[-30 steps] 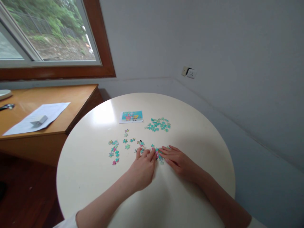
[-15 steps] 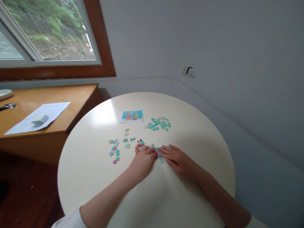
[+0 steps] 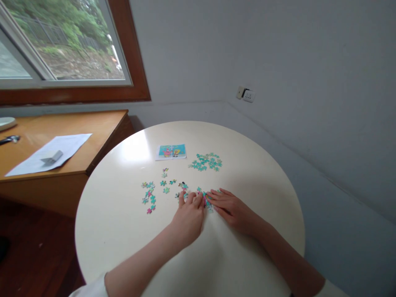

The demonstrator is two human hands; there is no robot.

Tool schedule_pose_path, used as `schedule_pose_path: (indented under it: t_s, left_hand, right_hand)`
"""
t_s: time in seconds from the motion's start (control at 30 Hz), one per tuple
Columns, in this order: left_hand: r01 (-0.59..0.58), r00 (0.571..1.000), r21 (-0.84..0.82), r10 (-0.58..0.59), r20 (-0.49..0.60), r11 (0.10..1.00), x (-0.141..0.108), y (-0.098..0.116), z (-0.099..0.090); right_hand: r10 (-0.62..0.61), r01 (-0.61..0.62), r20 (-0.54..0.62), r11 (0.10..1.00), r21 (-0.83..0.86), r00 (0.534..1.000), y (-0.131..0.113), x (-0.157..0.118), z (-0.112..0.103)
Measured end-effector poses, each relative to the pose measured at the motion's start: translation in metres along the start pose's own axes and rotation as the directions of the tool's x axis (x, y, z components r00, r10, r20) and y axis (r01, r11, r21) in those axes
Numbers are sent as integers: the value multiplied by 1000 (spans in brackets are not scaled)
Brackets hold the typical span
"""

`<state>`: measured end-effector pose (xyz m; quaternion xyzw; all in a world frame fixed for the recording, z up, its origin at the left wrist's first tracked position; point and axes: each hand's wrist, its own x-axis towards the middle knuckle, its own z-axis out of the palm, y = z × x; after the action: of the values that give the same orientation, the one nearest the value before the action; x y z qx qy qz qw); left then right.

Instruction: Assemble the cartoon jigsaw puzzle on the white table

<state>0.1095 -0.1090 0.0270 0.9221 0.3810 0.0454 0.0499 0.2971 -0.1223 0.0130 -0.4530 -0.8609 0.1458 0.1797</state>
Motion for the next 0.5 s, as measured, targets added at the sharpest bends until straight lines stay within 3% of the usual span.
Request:
schedule_pose_path:
  t_s: [0.13, 0.37, 0.5]
  left_hand:
    - [-27, 999, -6, 27, -19, 1000, -2, 2, -1]
    - [-6, 991, -178, -19, -135, 984, 4, -5, 2]
    - [-67, 991, -66, 59, -118, 996, 1, 3, 4]
  right_hand:
    - [-18, 19, -42, 1000, 6, 999, 1, 0, 2]
    - [-30, 33, -121, 999, 23, 992, 6, 0, 6]
    - [-15, 28, -216, 998, 57, 976, 7, 1, 6]
